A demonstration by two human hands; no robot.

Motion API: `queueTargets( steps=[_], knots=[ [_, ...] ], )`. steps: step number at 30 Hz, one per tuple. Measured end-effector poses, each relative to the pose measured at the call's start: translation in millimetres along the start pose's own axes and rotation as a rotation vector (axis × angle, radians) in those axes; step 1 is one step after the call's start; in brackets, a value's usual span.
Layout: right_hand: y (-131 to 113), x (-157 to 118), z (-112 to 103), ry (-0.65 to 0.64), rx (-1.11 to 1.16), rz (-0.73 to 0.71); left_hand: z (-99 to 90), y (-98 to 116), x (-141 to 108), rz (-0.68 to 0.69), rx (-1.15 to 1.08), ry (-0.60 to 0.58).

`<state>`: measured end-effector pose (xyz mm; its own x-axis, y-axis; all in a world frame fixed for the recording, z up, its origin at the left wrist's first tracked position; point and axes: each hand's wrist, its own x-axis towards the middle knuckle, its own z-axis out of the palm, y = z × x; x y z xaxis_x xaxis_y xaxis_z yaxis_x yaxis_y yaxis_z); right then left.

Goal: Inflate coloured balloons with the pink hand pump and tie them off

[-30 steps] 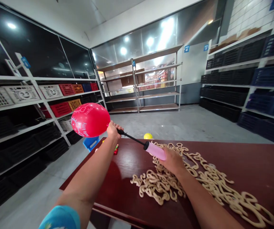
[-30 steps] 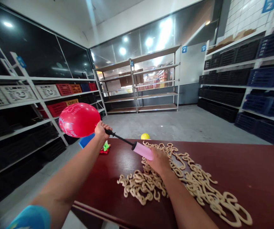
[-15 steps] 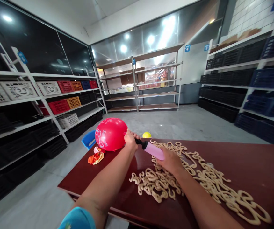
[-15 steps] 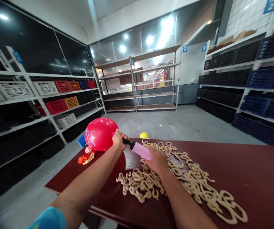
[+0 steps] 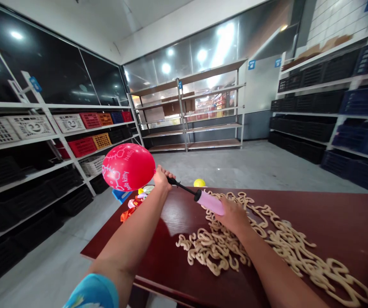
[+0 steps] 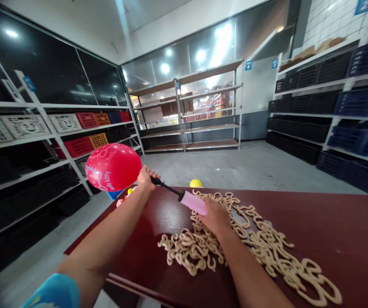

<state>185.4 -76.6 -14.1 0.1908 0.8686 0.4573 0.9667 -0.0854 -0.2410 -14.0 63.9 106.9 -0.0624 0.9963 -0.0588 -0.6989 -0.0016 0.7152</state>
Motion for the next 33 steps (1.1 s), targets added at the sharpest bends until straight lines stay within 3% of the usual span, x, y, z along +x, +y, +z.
queueTargets(
  steps=[10, 13, 17, 20, 26, 30, 33],
  knots=[
    [-6.0, -1.5, -6.2, -0.076, -0.015, 0.046, -2.0, -71.3, -24.4, -0.083, -0.041, -0.01],
    [-11.0, -3.3, -14.5, -0.025, -0.01, 0.028, 0.2, -78.0, -29.4, -0.073, -0.039, 0.01],
    [-23.5, -7.3, -28.2, 0.054, 0.04, -0.167, -2.8, -86.5, -37.7, -0.111, -0.066, 0.003],
    [-30.1, -8.7, -32.8, 0.025, 0.091, -0.295, -7.5, -96.2, -46.4, -0.166, -0.11, -0.037],
    [-25.7, -8.1, -37.1, -0.025, 0.073, -0.329, -19.1, -98.8, -43.1, -0.232, -0.099, -0.069],
    [-17.6, -7.6, -43.2, -0.085, -0.005, -0.224, -35.5, -91.3, -29.0, -0.093, -0.004, -0.008],
    [-8.2, -6.3, -40.6, -0.111, -0.095, 0.011, -46.9, -97.5, -26.8, 0.051, 0.121, 0.011]
  ],
)
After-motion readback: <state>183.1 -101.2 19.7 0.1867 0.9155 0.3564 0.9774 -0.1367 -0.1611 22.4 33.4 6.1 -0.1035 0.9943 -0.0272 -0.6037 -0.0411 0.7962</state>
